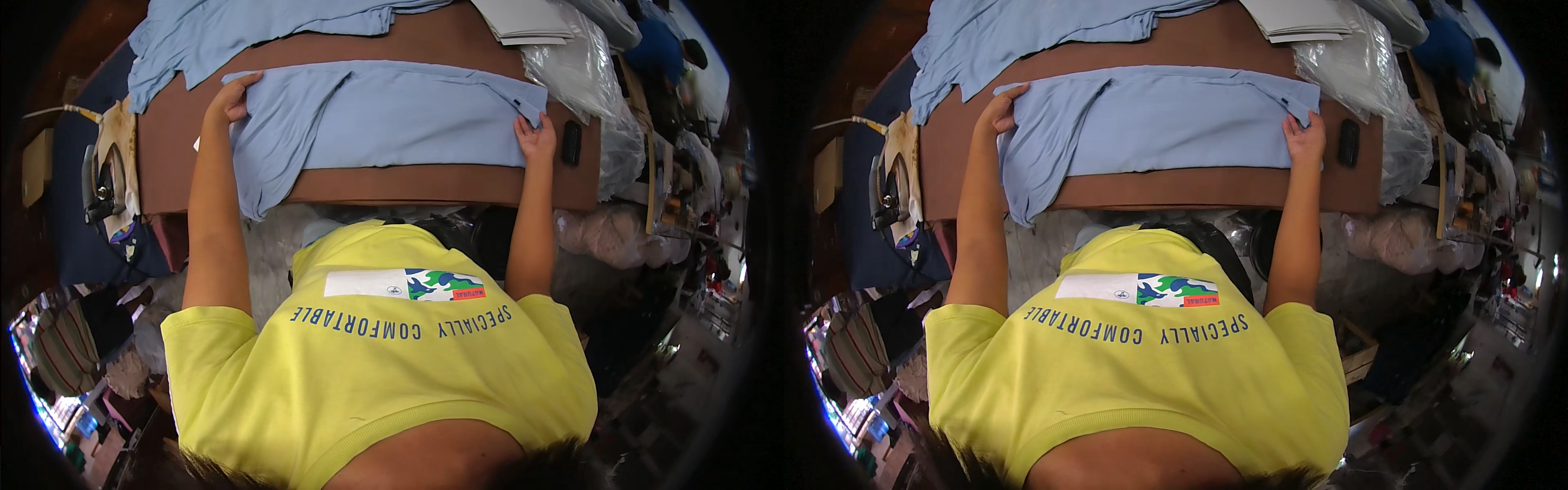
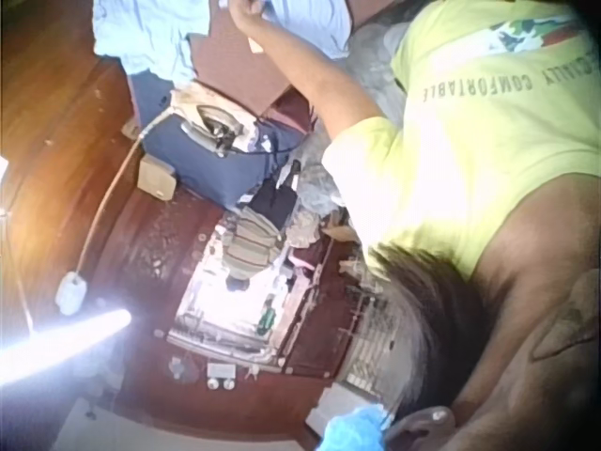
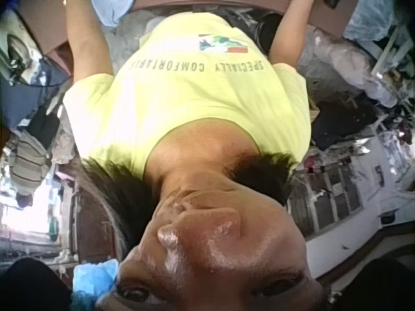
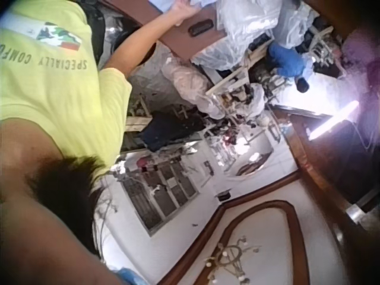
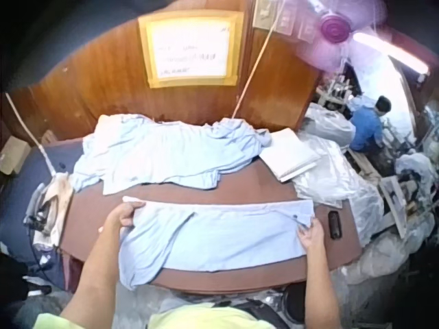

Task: The person folds a light blue button-down shirt by smoothing it on a table and using a rectangular cardboard template to align the folds.

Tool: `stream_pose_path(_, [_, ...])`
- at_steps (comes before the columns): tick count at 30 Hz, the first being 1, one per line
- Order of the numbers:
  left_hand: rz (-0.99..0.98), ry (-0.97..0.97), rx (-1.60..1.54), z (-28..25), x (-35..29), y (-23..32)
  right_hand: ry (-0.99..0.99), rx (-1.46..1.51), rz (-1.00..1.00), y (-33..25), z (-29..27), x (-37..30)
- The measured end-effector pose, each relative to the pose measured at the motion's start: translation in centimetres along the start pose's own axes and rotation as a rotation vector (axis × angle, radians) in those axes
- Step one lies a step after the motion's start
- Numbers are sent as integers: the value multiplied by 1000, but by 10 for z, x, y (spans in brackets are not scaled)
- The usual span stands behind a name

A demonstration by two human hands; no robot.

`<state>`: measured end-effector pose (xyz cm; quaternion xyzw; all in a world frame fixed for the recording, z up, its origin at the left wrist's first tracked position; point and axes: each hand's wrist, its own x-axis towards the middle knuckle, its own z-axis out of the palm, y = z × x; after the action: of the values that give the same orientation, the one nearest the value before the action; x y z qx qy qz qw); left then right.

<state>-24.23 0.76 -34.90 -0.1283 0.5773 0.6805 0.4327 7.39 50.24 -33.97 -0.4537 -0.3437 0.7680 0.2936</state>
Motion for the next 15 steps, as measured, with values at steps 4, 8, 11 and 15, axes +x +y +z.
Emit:
stream_pose_path(4, [108,69,181,-4,-20,7,-244,-797,-770,32,66,-91])
stream_pose_path(8, [165,166,435,-12,-78,13,-375,-1251,-1418,67,145,-179])
stream_pose_path(11, [189,149,484,-30,-107,0,-1087,-1205,-1147,110,170,-199])
stream_pose_path(15, [154,203,505,-45,-126,-28,-1789,-1141,-1287,176,190,-257])
